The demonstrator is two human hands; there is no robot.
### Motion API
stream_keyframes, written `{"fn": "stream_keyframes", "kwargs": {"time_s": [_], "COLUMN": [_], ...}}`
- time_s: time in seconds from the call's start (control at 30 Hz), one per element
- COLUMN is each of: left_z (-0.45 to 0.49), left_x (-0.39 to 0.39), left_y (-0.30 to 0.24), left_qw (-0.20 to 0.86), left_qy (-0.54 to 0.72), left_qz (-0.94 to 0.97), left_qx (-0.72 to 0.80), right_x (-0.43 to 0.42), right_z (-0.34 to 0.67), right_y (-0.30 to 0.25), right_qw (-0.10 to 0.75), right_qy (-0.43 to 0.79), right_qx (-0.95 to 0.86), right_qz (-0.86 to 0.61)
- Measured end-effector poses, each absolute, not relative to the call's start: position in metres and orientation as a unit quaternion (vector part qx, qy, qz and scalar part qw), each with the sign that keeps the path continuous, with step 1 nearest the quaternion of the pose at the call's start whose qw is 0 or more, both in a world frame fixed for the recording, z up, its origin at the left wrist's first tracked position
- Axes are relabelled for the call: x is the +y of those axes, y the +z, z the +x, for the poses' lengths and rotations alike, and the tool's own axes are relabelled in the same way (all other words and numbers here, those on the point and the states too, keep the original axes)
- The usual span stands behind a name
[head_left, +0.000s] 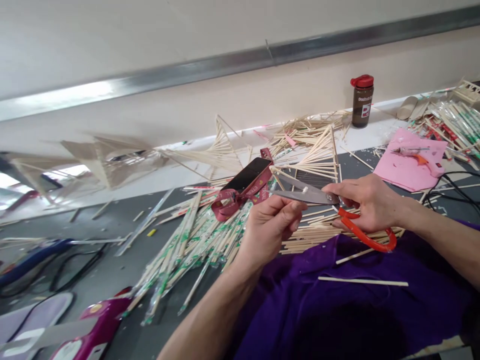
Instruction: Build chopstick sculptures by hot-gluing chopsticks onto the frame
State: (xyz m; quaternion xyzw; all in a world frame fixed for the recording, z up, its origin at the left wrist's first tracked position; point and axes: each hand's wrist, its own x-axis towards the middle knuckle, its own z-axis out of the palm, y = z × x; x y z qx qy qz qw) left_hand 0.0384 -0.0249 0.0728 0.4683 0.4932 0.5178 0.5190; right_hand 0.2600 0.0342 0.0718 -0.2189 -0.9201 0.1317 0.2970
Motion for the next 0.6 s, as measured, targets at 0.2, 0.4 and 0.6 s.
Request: {"fn": "stream_keyframes", "kwargs": {"time_s": [0.2,0.4,0.6], "left_z": [0.040,0.037,0.040], "left_x": [-0.026,-0.026,-0.017], "left_y": [0.085,0.081,0.067], "left_qw": [0.666,0.773,0.604], "left_qy": [0.438,0.368,0.464], "left_qz": [0.403,0.362,0.434], "left_qx": [0.451,0.368,0.481], "right_x": [0.041,0.044,0.041], "right_z": [0.266,0.272,0.265], "right_y": [0.076,0.081,0.080], "right_qw": [0.272,0.261,0.218], "right_qy": [0.152,0.195,0.164], "right_qx": [-0.933,-0.935,-0.927], "right_qz": [-0.181,-0.141,-0.257]}}
